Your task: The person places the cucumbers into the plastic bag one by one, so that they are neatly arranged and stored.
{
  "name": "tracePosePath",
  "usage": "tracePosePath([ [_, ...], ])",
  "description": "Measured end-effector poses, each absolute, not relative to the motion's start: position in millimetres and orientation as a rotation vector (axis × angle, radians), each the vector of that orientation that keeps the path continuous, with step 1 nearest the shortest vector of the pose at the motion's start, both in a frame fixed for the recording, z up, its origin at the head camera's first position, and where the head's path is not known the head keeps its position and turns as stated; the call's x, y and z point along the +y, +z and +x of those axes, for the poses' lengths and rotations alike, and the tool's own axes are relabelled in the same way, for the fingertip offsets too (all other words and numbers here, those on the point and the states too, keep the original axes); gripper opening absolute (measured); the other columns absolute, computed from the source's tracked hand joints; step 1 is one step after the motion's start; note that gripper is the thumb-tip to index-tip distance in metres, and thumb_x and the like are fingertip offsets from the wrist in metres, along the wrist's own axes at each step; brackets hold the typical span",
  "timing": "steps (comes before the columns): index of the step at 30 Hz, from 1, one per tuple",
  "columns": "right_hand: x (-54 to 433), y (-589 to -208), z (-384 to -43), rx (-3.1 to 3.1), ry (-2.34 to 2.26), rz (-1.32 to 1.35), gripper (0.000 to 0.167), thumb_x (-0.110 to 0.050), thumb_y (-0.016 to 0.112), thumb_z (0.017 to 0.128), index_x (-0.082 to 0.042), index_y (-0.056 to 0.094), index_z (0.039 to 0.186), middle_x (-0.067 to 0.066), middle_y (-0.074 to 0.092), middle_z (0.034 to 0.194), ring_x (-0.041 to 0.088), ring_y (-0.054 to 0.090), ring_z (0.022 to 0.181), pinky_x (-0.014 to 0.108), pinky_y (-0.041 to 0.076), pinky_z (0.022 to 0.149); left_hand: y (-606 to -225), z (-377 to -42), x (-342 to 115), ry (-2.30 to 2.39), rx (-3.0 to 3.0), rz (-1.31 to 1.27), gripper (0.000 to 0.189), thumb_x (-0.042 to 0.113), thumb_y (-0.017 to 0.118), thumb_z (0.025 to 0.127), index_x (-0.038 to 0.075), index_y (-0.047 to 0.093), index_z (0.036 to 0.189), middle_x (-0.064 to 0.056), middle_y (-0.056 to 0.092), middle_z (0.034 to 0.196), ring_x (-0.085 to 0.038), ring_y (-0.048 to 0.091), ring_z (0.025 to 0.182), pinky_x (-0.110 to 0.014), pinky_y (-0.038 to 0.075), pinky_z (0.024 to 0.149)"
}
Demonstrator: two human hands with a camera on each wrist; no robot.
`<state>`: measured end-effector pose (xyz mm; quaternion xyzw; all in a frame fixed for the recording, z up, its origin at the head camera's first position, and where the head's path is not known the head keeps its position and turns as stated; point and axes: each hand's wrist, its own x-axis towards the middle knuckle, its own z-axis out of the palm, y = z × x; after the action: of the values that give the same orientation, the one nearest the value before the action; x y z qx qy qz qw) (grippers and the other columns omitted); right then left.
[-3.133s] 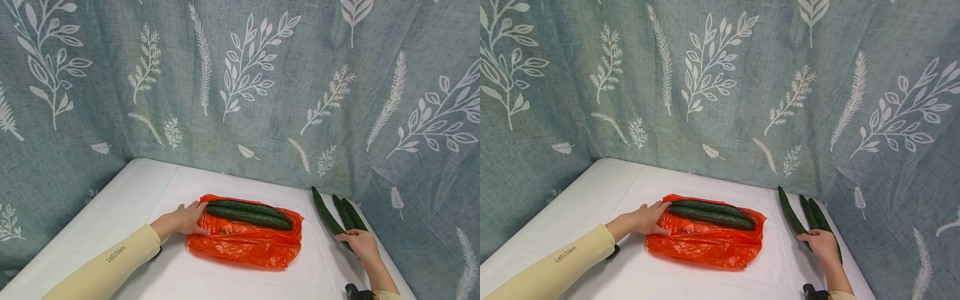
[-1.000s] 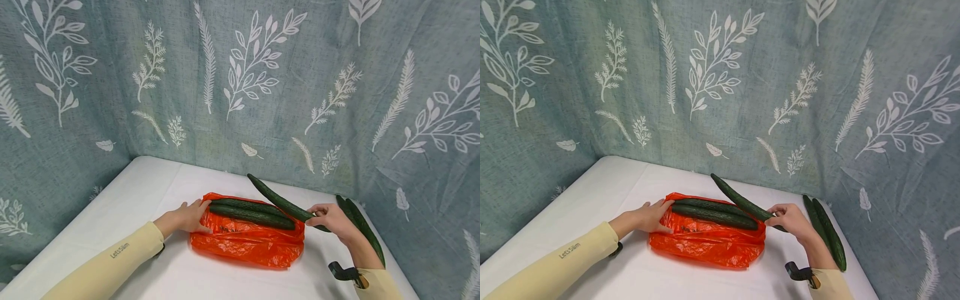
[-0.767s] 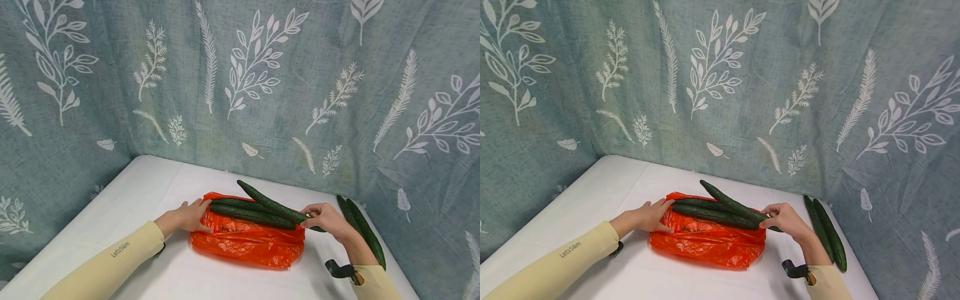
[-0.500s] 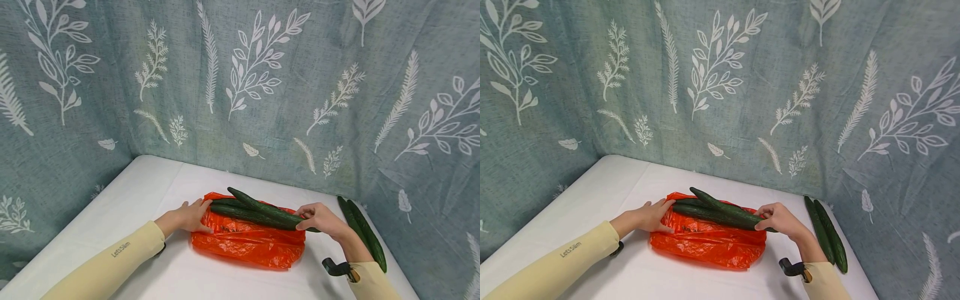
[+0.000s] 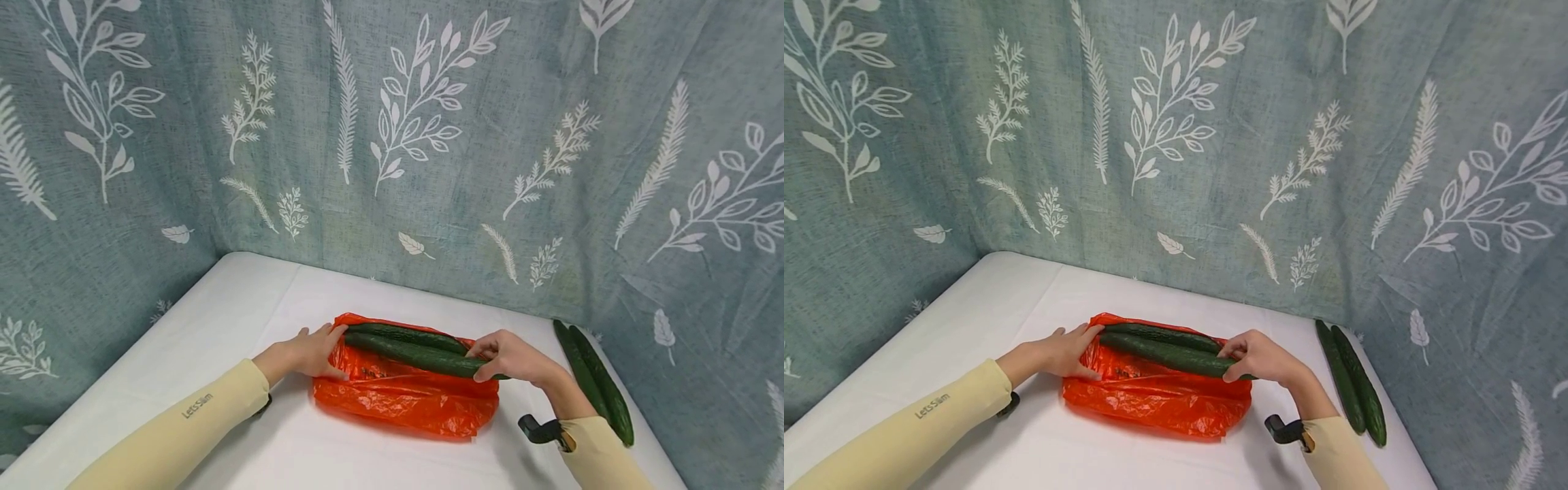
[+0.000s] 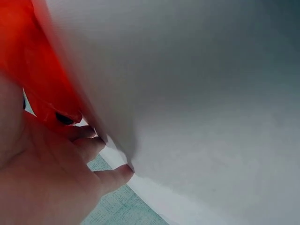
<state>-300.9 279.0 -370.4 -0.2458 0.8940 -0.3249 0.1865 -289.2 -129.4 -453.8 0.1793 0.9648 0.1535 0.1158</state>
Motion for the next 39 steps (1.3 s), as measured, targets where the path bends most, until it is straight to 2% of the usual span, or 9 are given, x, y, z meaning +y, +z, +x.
tracePosePath([
  [4,273.1,-373.0,-306.8,2.49,-0.893,-0.737,0.032,-0.015,0.084,0.079,-0.008,0.076,0.109,-0.004,0.041,0.071,0.011,0.038,0.066,0.03,0.041,0.06,-451.1,-287.2,-130.3,0.455,2.819,0.526,0.108,0.061,0.074,0.082,0.009,0.02,0.16,-0.022,0.027,0.163,-0.036,0.023,0.153,-0.063,0.017,0.121],
  [7,268.9,-374.6,-311.2,2.448,-0.894,-0.767,0.032,-0.013,0.084,0.079,-0.009,0.076,0.109,-0.003,0.031,0.064,0.011,0.03,0.058,0.03,0.038,0.058,-450.5,-286.7,-130.5,0.455,2.819,0.535,0.108,0.061,0.074,0.083,0.009,0.02,0.16,-0.022,0.027,0.163,-0.036,0.023,0.153,-0.063,0.017,0.121],
  [13,260.4,-376.0,-317.9,2.413,-0.854,-0.81,0.031,-0.011,0.083,0.08,-0.007,0.076,0.109,-0.005,0.029,0.059,0.01,0.025,0.053,0.029,0.038,0.057,-450.9,-287.1,-132.0,0.46,2.808,0.538,0.11,0.062,0.074,0.082,0.009,0.019,0.161,-0.023,0.025,0.163,-0.037,0.022,0.153,-0.064,0.016,0.121],
  [32,261.3,-392.1,-330.0,2.428,-0.801,-0.718,0.034,-0.018,0.082,0.08,-0.01,0.077,0.113,-0.006,0.025,0.058,0.012,0.021,0.055,0.029,0.029,0.056,-447.1,-288.4,-131.9,0.516,2.742,0.529,0.108,0.059,0.076,0.082,0.011,0.02,0.161,-0.02,0.023,0.165,-0.036,0.02,0.154,-0.064,0.013,0.121],
  [34,261.9,-392.7,-331.5,2.437,-0.788,-0.726,0.034,-0.018,0.082,0.08,-0.012,0.077,0.113,-0.005,0.047,0.064,0.012,0.027,0.057,0.029,0.032,0.058,-447.0,-288.9,-132.2,0.51,2.743,0.529,0.109,0.059,0.076,0.082,0.012,0.019,0.161,-0.02,0.023,0.165,-0.036,0.02,0.154,-0.064,0.013,0.121],
  [36,262.0,-392.6,-332.8,2.45,-0.772,-0.734,0.034,-0.019,0.083,0.08,-0.012,0.077,0.114,0.003,0.068,0.087,0.013,0.037,0.063,0.03,0.037,0.062,-447.5,-289.4,-132.7,0.511,2.744,0.532,0.109,0.06,0.076,0.082,0.012,0.019,0.161,-0.02,0.023,0.165,-0.037,0.02,0.154,-0.065,0.013,0.121],
  [37,261.9,-393.0,-333.4,2.457,-0.766,-0.735,0.034,-0.019,0.083,0.081,-0.012,0.077,0.114,0.008,0.072,0.102,0.013,0.038,0.064,0.031,0.039,0.064,-447.9,-289.6,-132.8,0.511,2.746,0.533,0.109,0.06,0.076,0.082,0.012,0.019,0.161,-0.02,0.023,0.165,-0.037,0.02,0.154,-0.065,0.013,0.121],
  [39,262.1,-394.6,-334.2,2.47,-0.756,-0.735,0.034,-0.019,0.084,0.081,-0.013,0.078,0.114,0.013,0.067,0.129,0.013,0.044,0.07,0.032,0.042,0.068,-449.3,-289.7,-133.1,0.505,2.75,0.537,0.109,0.061,0.075,0.082,0.012,0.018,0.161,-0.021,0.023,0.165,-0.037,0.021,0.153,-0.064,0.013,0.121],
])
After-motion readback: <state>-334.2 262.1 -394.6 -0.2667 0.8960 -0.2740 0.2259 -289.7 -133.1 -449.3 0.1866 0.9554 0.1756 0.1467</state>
